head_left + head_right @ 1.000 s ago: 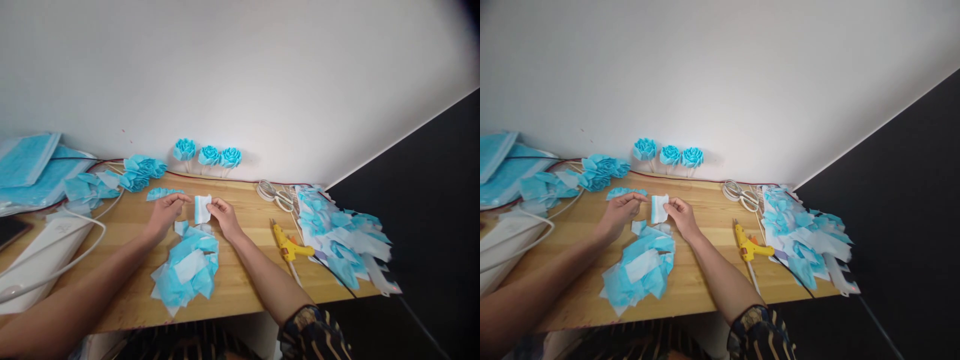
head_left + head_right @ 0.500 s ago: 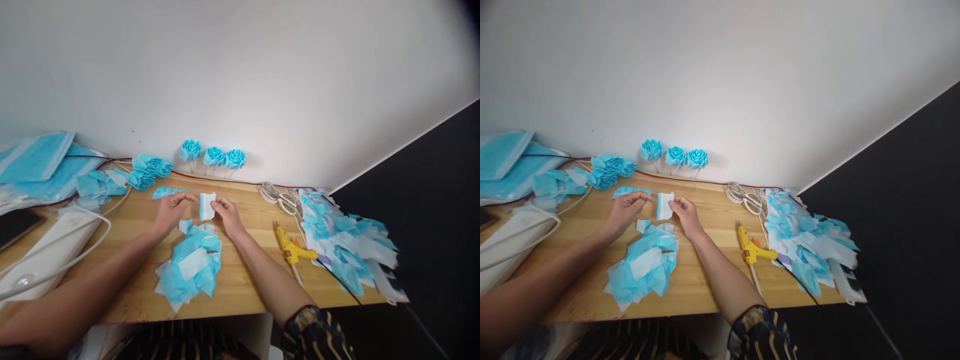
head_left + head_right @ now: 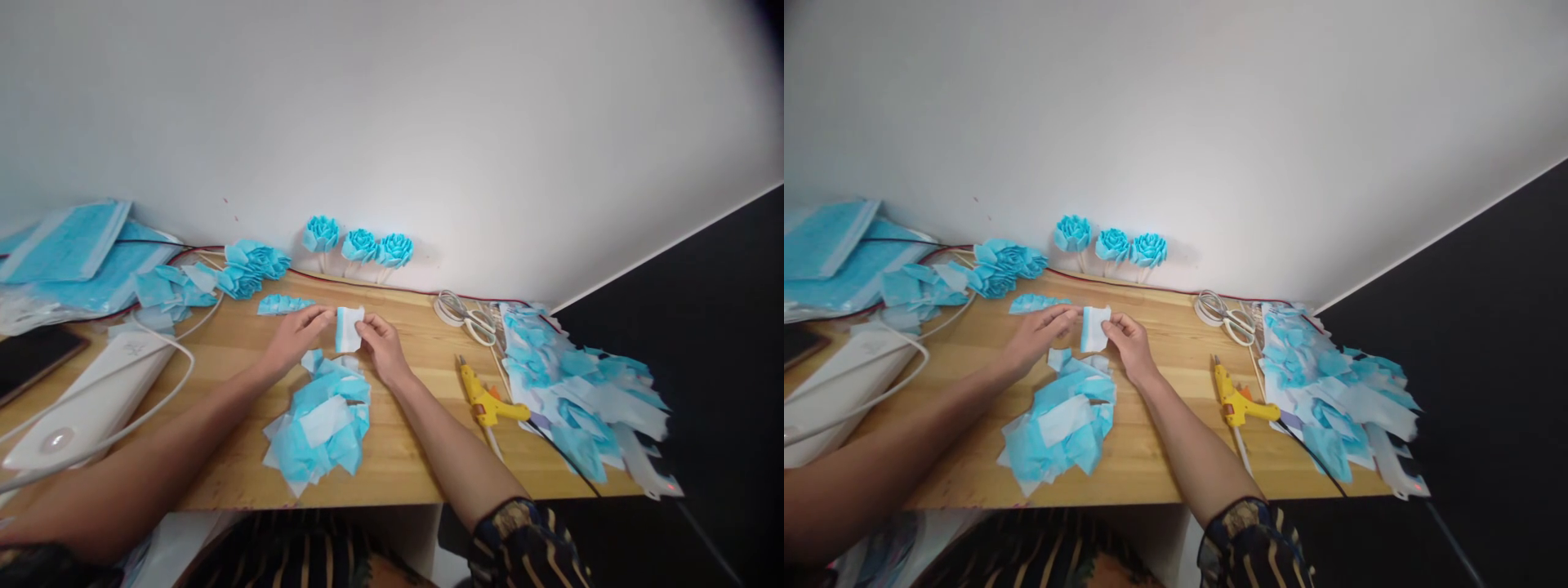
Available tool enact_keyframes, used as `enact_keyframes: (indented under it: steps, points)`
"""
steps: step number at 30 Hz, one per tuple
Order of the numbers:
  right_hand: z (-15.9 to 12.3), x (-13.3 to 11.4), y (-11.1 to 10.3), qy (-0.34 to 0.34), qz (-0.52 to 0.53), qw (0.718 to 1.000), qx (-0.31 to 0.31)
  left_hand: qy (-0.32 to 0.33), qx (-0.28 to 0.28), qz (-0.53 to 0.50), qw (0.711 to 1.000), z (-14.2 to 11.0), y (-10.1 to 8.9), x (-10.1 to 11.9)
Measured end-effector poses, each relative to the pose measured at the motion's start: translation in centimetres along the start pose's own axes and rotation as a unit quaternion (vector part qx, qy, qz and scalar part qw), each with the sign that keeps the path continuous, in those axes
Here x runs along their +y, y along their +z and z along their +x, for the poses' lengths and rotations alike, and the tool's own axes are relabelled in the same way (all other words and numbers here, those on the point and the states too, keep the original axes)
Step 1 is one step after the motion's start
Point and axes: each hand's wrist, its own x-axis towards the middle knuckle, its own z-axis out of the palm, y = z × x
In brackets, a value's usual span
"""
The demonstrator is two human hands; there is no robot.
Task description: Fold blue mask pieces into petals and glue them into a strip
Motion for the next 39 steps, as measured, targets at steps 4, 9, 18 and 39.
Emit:
enact_keyframes:
  steps: [4, 9, 18, 39]
  points:
    - [-0.2, -0.2, 0.2, -0.001, -0.009, 1.0, -0.006, -0.017, -0.028, -0.018, 0.999, 0.2, 0.0, 0.2]
    - [-0.3, -0.4, 0.3, -0.005, -0.016, 1.0, -0.005, -0.021, -0.053, -0.044, 0.997, 0.2, 0.0, -0.1]
    - [-0.4, -0.7, 0.6, -0.008, -0.01, 1.0, -0.008, -0.004, -0.05, -0.023, 0.998, 0.0, 0.0, 0.1]
    - [0.7, -2.4, 1.1, -0.064, -0.065, 0.994, -0.063, 0.053, -0.053, 0.067, 0.995, -0.5, 0.9, -0.2]
